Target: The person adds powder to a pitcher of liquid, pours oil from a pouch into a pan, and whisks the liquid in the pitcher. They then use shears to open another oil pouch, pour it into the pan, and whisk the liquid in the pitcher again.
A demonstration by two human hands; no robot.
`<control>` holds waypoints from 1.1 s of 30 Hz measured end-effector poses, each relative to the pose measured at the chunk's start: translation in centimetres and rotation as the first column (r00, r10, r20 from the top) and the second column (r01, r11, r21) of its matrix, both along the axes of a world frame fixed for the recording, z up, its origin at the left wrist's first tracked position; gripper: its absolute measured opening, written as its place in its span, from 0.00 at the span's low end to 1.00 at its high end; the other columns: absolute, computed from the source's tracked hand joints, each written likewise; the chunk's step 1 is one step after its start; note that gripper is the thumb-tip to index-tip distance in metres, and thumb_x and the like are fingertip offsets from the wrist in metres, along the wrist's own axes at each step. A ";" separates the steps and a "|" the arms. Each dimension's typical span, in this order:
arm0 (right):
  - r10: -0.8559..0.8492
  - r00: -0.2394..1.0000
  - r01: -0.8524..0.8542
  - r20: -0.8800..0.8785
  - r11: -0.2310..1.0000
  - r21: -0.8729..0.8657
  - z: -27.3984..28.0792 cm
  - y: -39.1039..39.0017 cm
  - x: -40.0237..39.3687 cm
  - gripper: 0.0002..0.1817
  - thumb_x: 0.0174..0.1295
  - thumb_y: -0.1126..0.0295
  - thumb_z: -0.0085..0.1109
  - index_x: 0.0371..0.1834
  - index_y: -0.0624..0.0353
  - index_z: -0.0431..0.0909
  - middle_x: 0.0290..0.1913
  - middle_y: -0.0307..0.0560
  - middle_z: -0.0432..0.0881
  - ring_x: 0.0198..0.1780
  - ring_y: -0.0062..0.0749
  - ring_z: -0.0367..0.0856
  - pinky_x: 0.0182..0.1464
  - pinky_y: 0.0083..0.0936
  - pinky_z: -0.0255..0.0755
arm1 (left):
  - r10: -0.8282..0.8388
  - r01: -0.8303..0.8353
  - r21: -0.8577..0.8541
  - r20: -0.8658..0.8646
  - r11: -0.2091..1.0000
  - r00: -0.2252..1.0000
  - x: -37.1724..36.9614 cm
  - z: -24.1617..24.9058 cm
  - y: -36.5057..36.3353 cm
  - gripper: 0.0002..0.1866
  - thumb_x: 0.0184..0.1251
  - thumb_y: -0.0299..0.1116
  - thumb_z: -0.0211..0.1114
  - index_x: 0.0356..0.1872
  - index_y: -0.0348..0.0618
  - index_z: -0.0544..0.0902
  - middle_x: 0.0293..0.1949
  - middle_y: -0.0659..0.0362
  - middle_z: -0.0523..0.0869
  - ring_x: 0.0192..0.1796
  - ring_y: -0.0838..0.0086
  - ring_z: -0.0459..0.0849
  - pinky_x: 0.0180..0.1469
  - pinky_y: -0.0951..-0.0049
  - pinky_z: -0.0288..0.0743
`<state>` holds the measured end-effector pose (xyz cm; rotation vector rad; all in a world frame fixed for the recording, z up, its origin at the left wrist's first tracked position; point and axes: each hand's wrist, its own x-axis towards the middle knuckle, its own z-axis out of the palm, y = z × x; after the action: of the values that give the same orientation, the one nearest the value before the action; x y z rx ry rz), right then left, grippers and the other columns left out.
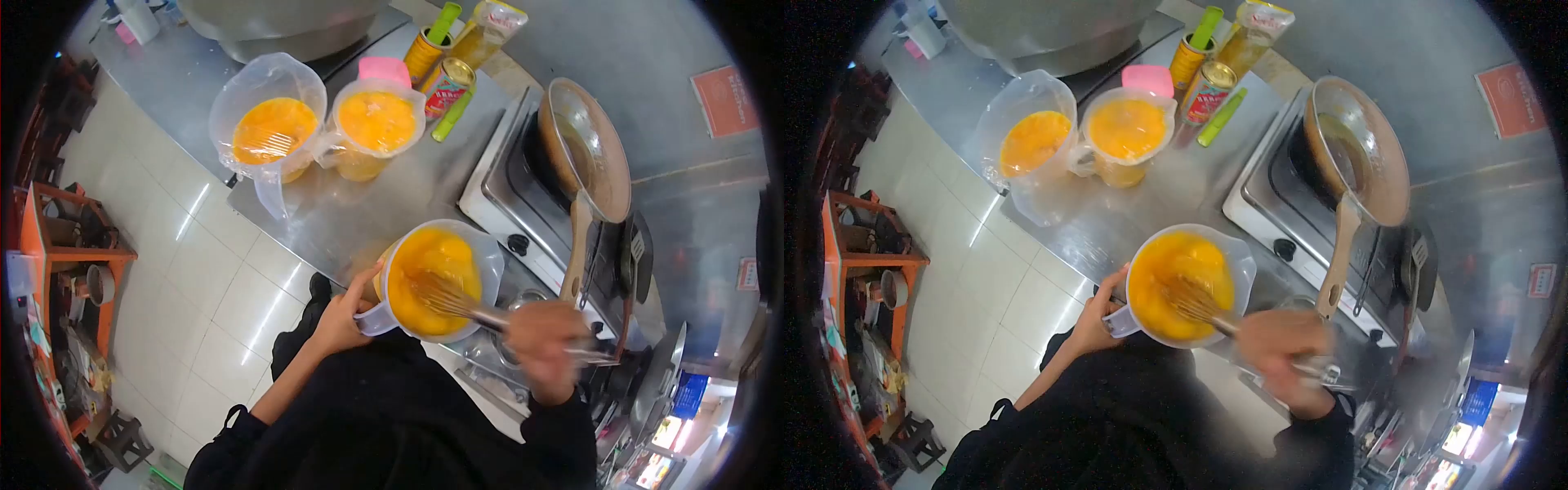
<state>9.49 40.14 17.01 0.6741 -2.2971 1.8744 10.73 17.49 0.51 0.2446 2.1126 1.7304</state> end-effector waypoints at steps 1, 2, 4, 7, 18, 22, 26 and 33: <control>-0.011 1.000 0.011 0.016 1.000 0.008 -0.7 0.6 1.3 0.21 0.59 0.61 0.50 0.10 0.50 0.58 0.10 0.35 0.62 0.14 0.17 0.61 0.16 0.15 0.55 | 0.003 -0.003 0.019 -0.012 1.000 1.000 0.4 -0.1 0.2 0.51 0.36 0.20 0.66 0.66 0.57 0.50 0.24 0.53 0.82 0.31 0.60 0.83 0.35 0.72 0.73; -0.077 0.997 0.075 0.009 0.920 -0.386 -1.8 1.3 2.9 0.20 0.59 0.61 0.50 0.11 0.50 0.59 0.10 0.34 0.61 0.14 0.19 0.60 0.16 0.17 0.56 | 0.005 -0.005 0.031 -0.005 0.999 1.000 0.7 -0.1 0.5 0.51 0.36 0.20 0.66 0.66 0.57 0.50 0.24 0.53 0.82 0.31 0.60 0.83 0.35 0.72 0.73; -0.138 0.990 0.100 0.007 0.677 -0.729 -2.3 1.6 2.8 0.20 0.58 0.60 0.51 0.11 0.51 0.61 0.10 0.34 0.61 0.13 0.20 0.59 0.16 0.20 0.56 | -0.015 0.013 0.043 0.042 0.999 0.999 0.2 0.0 0.0 0.51 0.35 0.20 0.66 0.66 0.58 0.50 0.24 0.53 0.83 0.31 0.60 0.83 0.35 0.72 0.73; 0.041 0.987 -0.014 0.156 0.986 -0.167 -1.1 1.1 1.3 0.10 0.54 0.64 0.54 0.20 0.57 0.71 0.18 0.40 0.73 0.18 0.27 0.69 0.22 0.25 0.61 | -0.035 0.037 -0.032 0.040 0.999 0.999 0.2 0.2 0.1 0.53 0.36 0.19 0.68 0.67 0.55 0.49 0.33 0.54 0.84 0.39 0.62 0.84 0.40 0.71 0.74; -0.004 0.999 -0.007 -0.048 0.973 -0.229 -1.8 0.2 1.4 0.17 0.56 0.65 0.49 0.11 0.56 0.62 0.12 0.37 0.66 0.14 0.25 0.65 0.21 0.23 0.60 | -0.016 0.016 0.011 0.064 1.000 0.998 0.2 0.3 0.5 0.53 0.35 0.19 0.67 0.67 0.57 0.49 0.26 0.55 0.83 0.32 0.63 0.84 0.37 0.73 0.74; 0.149 0.989 -0.150 -0.025 0.955 -0.255 -1.5 0.8 1.6 0.14 0.55 0.65 0.54 0.16 0.55 0.65 0.17 0.38 0.70 0.19 0.21 0.69 0.24 0.17 0.63 | -0.032 0.032 0.011 0.041 0.999 0.999 0.2 0.2 0.0 0.52 0.35 0.19 0.66 0.67 0.58 0.50 0.24 0.53 0.82 0.30 0.61 0.83 0.36 0.73 0.73; 0.040 0.980 -0.096 -0.197 0.954 -0.283 -5.4 0.9 1.7 0.16 0.55 0.67 0.53 0.12 0.57 0.63 0.10 0.38 0.65 0.13 0.24 0.66 0.21 0.20 0.64 | -0.050 0.050 -0.008 0.016 0.999 0.999 0.3 0.1 0.1 0.52 0.36 0.20 0.66 0.66 0.58 0.50 0.24 0.53 0.82 0.30 0.60 0.83 0.35 0.72 0.73; 0.146 0.969 -0.212 -0.198 0.904 -0.372 -1.1 -0.2 1.4 0.16 0.55 0.66 0.52 0.11 0.56 0.64 0.12 0.40 0.69 0.17 0.30 0.71 0.24 0.27 0.68 | -0.087 0.088 -0.005 0.057 0.996 0.995 0.0 0.3 0.0 0.53 0.36 0.19 0.67 0.67 0.55 0.48 0.28 0.55 0.84 0.34 0.64 0.84 0.38 0.73 0.73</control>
<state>10.86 39.95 15.89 0.9640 -1.7334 2.1741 10.76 17.44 0.86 0.2783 2.0364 1.6599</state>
